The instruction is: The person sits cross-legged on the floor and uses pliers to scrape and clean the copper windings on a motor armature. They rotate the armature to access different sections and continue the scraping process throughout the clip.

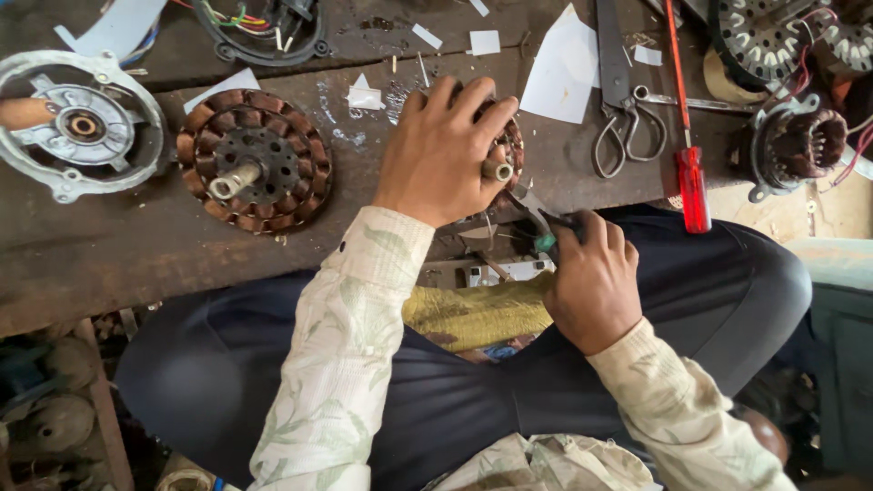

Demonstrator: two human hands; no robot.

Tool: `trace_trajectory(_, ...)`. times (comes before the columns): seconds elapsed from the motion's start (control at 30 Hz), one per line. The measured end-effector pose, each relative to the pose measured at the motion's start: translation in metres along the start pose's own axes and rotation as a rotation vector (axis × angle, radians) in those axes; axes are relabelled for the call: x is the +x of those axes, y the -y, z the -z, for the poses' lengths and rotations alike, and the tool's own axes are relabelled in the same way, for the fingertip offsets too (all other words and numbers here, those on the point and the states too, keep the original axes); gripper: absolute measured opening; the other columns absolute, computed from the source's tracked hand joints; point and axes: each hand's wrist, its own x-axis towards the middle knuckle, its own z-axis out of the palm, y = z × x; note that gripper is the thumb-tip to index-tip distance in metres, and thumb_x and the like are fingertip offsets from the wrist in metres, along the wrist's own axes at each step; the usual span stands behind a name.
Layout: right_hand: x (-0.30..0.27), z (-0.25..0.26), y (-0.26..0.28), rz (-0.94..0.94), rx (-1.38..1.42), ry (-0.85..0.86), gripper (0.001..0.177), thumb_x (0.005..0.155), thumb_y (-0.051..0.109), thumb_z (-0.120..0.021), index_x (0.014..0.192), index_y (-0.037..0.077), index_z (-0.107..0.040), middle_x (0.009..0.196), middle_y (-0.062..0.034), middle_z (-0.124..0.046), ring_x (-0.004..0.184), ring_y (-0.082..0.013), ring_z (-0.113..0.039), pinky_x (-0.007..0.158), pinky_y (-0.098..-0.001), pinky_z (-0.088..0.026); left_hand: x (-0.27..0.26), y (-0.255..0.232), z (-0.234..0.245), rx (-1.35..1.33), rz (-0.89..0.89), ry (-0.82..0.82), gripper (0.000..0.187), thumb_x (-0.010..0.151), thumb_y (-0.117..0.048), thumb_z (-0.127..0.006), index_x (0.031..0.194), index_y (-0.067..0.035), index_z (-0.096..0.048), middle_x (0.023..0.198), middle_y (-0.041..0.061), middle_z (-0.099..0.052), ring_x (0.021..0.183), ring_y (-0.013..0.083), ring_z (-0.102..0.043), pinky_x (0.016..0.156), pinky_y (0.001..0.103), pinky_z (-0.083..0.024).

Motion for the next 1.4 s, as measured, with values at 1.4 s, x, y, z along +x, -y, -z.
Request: trace_trajectory(1.4, -0.020, -0.010, -0.023, -0.065, 0.274, -0.006, 0.044, 0.073, 0.001, -0.069, 0.117, 0.003, -0.067, 0.139, -0.0171, -0.061, 0.121, -0.0393, -0.059, 0.098, -0.0494, -0.046, 0.005, 0.004, -0.006, -0.032, -0.044, 0.052, 0.052, 0.078, -0.032, -0.078, 0.126, -0.015, -0.070, 0.132, 0.012, -0.064, 0.119, 0.0352, -0.057, 0.098, 0.057, -0.049)
